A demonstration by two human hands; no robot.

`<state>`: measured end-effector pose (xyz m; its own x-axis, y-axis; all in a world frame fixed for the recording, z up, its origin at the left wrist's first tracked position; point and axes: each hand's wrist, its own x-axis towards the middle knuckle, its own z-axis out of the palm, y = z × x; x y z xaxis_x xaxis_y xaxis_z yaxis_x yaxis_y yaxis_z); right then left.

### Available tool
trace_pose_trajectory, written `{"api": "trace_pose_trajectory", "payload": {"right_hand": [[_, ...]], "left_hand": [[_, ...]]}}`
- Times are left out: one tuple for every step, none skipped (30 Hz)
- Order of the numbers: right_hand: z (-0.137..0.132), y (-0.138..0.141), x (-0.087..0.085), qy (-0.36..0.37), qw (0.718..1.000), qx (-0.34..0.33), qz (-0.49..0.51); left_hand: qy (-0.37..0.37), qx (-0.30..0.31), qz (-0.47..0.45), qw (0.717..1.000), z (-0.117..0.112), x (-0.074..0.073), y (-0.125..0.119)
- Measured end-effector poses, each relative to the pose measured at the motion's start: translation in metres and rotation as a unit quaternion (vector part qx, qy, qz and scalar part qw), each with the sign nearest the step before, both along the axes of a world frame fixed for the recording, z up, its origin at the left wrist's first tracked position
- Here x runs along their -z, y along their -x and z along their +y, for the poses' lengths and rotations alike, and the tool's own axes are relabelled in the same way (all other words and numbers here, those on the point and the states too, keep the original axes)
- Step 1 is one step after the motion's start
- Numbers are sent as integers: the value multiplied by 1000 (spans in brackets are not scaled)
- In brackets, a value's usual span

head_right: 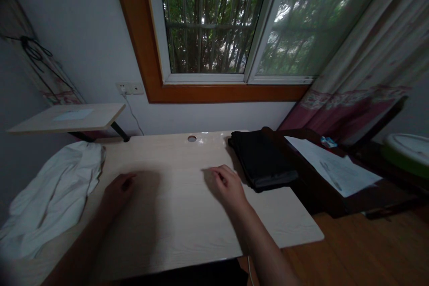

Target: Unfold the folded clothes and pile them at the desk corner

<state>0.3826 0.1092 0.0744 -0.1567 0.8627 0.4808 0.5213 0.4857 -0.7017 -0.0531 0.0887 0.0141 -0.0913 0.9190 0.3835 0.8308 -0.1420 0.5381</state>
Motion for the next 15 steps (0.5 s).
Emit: {"api": "trace_pose_trajectory", "payload": {"right_hand": [[0,-16,-5,-31,999,27,-25],[0,-33,-9,-67,994,56,-61],[0,-49,-13,-96,986,92,-103],[1,-64,-15,-113,974,137,-142],[1,-78,-15,-127,959,179,-180],[2,-90,-14,-133,943,214,-215],[2,-100,-12,-135,928,244,-246],[2,-107,-8,-134,915,265,-272],[2,-112,-4,-134,905,277,-293],[1,-114,1,-134,898,285,-307],[0,-114,5,-135,894,289,-315],[0,-113,9,-135,892,293,-317],[-1,-111,11,-135,892,298,-314],[-1,-109,13,-132,892,304,-307],[0,-108,14,-128,893,310,-300]], "left_hand": [[1,-1,0,1000,0,0,0],[1,-2,0,1000,0,0,0],[2,-3,-1,1000,0,0,0],[2,-4,-1,1000,-1,-1,0],[2,-3,-1,1000,-1,-1,0],[2,-1,0,1000,-1,-1,0],[2,2,1,1000,-1,-1,0],[2,4,1,1000,-1,0,0],[1,6,2,1000,-1,1,1],[0,7,3,1000,-1,1,1],[-1,9,4,1000,0,2,2],[-2,10,5,1000,0,4,3],[-3,13,7,1000,1,5,4],[-5,17,8,1000,1,6,4],[-7,21,10,1000,1,6,5]]}}
